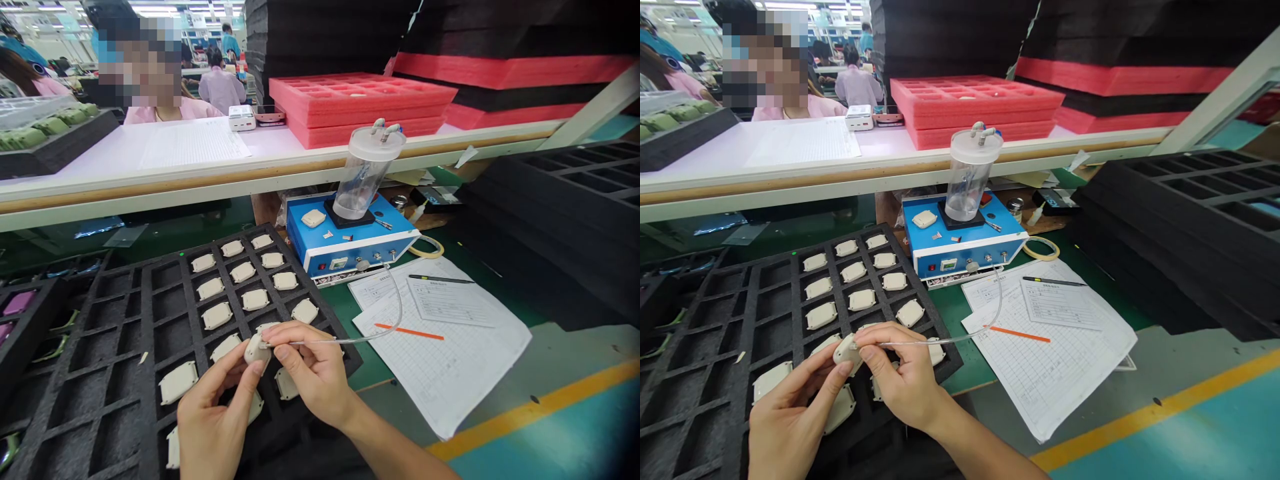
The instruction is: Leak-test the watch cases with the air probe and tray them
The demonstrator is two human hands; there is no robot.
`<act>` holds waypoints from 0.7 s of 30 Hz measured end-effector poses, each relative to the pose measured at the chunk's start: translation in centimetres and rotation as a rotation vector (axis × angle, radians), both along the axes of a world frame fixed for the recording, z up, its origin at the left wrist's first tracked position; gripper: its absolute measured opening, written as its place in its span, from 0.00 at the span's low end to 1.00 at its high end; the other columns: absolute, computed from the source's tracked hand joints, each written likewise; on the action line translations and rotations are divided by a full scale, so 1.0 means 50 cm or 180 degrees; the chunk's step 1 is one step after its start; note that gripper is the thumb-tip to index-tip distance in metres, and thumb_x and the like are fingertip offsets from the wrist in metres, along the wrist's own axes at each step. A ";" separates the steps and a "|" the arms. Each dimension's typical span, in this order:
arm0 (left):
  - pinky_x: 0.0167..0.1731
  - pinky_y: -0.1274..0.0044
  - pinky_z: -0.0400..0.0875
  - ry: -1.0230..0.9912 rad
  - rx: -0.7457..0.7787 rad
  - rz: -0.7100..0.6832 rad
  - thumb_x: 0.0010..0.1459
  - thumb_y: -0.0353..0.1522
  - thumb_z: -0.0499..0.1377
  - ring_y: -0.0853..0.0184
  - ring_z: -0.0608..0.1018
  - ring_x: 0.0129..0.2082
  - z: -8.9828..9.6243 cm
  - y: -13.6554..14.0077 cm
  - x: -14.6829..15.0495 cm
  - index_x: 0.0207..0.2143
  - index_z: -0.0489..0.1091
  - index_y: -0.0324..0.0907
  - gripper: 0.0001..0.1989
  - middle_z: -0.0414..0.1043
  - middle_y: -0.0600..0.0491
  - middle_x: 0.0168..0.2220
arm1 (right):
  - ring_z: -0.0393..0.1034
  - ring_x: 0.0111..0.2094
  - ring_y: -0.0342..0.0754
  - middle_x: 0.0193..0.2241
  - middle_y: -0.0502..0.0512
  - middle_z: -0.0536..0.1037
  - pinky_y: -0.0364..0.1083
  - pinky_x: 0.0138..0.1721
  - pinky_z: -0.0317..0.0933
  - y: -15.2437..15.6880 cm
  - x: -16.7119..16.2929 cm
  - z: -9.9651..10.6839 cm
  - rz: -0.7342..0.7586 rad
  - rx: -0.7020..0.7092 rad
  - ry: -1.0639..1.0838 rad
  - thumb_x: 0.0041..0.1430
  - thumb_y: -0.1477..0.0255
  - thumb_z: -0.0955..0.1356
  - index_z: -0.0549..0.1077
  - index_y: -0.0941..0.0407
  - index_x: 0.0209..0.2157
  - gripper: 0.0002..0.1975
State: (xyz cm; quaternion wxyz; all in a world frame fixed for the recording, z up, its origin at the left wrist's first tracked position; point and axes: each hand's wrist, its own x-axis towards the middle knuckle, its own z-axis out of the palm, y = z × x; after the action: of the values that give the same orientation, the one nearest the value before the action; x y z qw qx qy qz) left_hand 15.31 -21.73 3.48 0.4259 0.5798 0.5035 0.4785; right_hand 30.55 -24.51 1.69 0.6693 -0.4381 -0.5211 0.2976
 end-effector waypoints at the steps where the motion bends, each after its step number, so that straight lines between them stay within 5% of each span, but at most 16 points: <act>1: 0.34 0.83 0.81 -0.0003 -0.0007 0.0000 0.50 0.40 0.72 0.63 0.87 0.31 -0.001 0.000 0.000 0.39 0.86 0.46 0.14 0.85 0.50 0.37 | 0.81 0.46 0.50 0.42 0.56 0.84 0.50 0.50 0.74 0.000 0.000 0.000 0.0005 -0.0008 -0.0008 0.68 0.76 0.69 0.82 0.51 0.43 0.09; 21: 0.33 0.78 0.82 -0.0034 -0.0198 -0.0190 0.55 0.36 0.69 0.63 0.85 0.30 0.003 -0.017 -0.002 0.42 0.85 0.42 0.13 0.85 0.50 0.35 | 0.81 0.47 0.48 0.41 0.53 0.85 0.46 0.50 0.75 -0.016 -0.003 -0.002 -0.0080 -0.0067 -0.0070 0.68 0.77 0.70 0.83 0.49 0.43 0.10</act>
State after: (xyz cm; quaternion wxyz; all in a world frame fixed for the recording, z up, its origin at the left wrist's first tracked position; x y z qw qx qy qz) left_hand 15.22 -22.59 3.62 0.4605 0.5785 0.4983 0.4527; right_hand 30.42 -25.30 1.57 0.6626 -0.4548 -0.5197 0.2899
